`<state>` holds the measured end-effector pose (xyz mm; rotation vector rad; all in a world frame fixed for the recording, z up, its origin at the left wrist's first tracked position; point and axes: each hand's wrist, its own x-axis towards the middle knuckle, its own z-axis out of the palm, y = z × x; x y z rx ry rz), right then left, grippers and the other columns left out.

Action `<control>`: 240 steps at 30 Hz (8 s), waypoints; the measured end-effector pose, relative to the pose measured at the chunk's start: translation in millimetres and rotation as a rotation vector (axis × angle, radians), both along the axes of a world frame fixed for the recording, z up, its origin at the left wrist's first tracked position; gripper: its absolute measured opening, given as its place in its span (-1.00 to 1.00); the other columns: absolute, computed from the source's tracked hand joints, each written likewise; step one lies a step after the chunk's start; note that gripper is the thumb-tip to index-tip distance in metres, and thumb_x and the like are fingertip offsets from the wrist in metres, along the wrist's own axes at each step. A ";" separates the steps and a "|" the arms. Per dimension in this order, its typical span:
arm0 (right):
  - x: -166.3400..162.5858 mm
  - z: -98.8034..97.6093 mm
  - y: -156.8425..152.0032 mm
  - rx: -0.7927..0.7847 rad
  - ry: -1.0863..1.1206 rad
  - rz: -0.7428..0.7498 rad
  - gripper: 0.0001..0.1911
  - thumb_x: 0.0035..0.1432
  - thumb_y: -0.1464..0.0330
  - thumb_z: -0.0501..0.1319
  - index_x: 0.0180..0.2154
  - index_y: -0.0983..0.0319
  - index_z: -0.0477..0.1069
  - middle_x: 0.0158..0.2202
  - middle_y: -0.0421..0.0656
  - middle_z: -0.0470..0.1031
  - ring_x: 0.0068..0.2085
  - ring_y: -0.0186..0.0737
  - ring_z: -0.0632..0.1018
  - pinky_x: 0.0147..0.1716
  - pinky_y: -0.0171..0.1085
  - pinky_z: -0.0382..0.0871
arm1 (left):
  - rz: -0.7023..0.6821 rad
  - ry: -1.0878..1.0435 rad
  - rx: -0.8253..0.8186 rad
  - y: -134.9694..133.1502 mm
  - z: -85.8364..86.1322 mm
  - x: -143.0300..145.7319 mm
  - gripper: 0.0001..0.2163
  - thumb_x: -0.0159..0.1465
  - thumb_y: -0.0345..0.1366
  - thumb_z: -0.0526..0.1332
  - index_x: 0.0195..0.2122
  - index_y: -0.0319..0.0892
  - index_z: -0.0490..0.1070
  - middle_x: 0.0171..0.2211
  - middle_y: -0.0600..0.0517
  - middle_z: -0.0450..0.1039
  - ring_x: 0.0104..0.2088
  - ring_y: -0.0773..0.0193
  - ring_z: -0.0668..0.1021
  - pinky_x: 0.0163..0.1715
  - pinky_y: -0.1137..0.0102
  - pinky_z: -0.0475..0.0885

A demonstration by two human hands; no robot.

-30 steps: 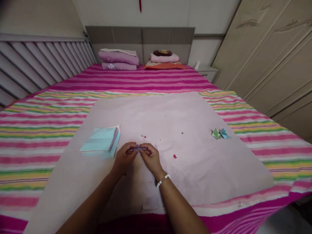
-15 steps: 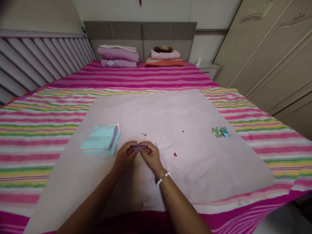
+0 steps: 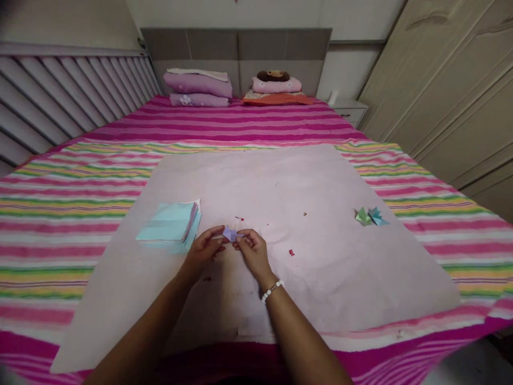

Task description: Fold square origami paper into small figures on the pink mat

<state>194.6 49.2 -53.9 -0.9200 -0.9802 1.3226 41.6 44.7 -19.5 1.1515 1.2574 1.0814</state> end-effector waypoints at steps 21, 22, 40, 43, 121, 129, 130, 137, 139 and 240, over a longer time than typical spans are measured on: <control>4.7 -3.2 7.1 0.006 0.057 0.018 -0.76 0.05 0.20 0.29 -0.31 0.22 0.43 -0.61 -0.26 0.47 -0.57 -0.32 0.45 -0.53 -0.33 0.29 | 0.024 -0.010 0.068 10.4 -4.3 18.5 -0.61 -0.03 -0.27 0.36 -0.15 -0.23 0.44 -0.21 -0.09 0.55 -0.34 0.24 0.60 -0.29 0.33 0.49; 4.8 -3.1 7.2 0.006 0.054 0.012 -0.76 0.04 0.20 0.30 -0.31 0.22 0.43 -0.61 -0.26 0.47 -0.58 -0.33 0.45 -0.54 -0.33 0.29 | 0.042 -0.014 0.057 10.3 -3.7 18.3 -0.60 -0.03 -0.26 0.36 -0.14 -0.23 0.43 -0.16 -0.12 0.53 -0.32 0.23 0.60 -0.28 0.32 0.50; -1.4 0.5 3.0 0.191 -0.184 -0.114 -0.92 -0.03 0.40 0.31 -0.39 0.16 0.57 -0.32 -0.14 0.50 -0.28 -0.21 0.49 -0.29 -0.25 0.39 | 0.162 0.025 0.128 5.5 -17.3 19.4 -0.60 -0.03 -0.29 0.36 -0.12 -0.23 0.45 -0.15 -0.11 0.52 -0.21 0.17 0.59 -0.20 0.30 0.51; -2.3 0.0 2.9 0.198 -0.187 -0.111 -0.92 -0.02 0.37 0.33 -0.38 0.16 0.56 -0.29 -0.12 0.50 -0.30 -0.23 0.49 -0.34 -0.27 0.39 | 0.146 0.020 0.112 3.7 -17.2 13.9 -0.64 0.00 -0.30 0.33 -0.14 -0.21 0.46 -0.18 -0.08 0.54 -0.21 0.18 0.59 -0.17 0.30 0.51; -18.1 59.9 -51.1 -0.408 0.695 0.120 -0.89 -0.04 0.53 0.35 -0.38 0.27 0.51 -0.45 -0.24 0.53 -0.49 -0.46 0.53 -0.42 -0.56 0.48 | 0.059 0.037 0.105 -52.3 72.1 12.5 -0.66 0.06 -0.23 0.31 -0.13 -0.17 0.41 -0.39 0.04 0.48 -0.44 0.30 0.51 -0.52 0.45 0.41; -15.6 57.7 -56.4 -0.448 0.694 0.196 -0.93 0.02 0.52 0.30 -0.39 0.28 0.48 -0.50 -0.22 0.51 -0.54 -0.44 0.49 -0.52 -0.54 0.45 | 0.058 0.007 0.106 -56.9 79.6 17.1 -0.78 0.06 -0.25 0.29 -0.26 -0.17 0.47 -0.50 0.08 0.47 -0.51 0.32 0.50 -0.54 0.45 0.39; -15.2 58.5 -57.1 -0.449 0.700 0.204 -0.91 0.01 0.53 0.30 -0.37 0.28 0.47 -0.50 -0.22 0.51 -0.54 -0.44 0.49 -0.52 -0.54 0.45 | 0.055 -0.003 0.114 -56.8 79.4 16.4 -0.79 0.06 -0.26 0.29 -0.27 -0.18 0.47 -0.49 0.07 0.48 -0.49 0.31 0.51 -0.52 0.45 0.40; -14.4 67.5 -59.8 -0.414 0.643 0.107 -0.82 -0.10 0.54 0.36 -0.37 0.26 0.49 -0.49 -0.25 0.49 -0.54 -0.46 0.47 -0.54 -0.52 0.43 | 0.016 -0.087 0.065 -55.2 73.2 8.6 -0.74 0.06 -0.22 0.30 -0.22 -0.19 0.45 -0.43 0.04 0.53 -0.41 0.29 0.54 -0.39 0.40 0.45; -12.5 69.4 -60.4 -0.337 0.523 0.020 -0.81 -0.11 0.51 0.38 -0.36 0.25 0.49 -0.51 -0.26 0.48 -0.55 -0.43 0.46 -0.55 -0.47 0.41 | 0.014 -0.097 0.056 -55.2 71.8 6.6 -0.66 0.03 -0.22 0.34 -0.16 -0.19 0.43 -0.34 0.00 0.54 -0.32 0.24 0.57 -0.33 0.37 0.47; -8.8 4.2 -0.1 0.466 -0.699 -0.213 -0.86 0.20 0.46 0.11 -0.26 0.18 0.42 -0.28 -0.12 0.47 -0.24 -0.19 0.49 -0.24 -0.21 0.41 | 0.089 0.423 0.577 16.5 -33.4 4.5 -0.94 0.23 -0.40 0.14 -0.30 -0.16 0.39 -0.05 -0.10 0.33 -0.01 0.17 0.46 -0.13 0.26 0.50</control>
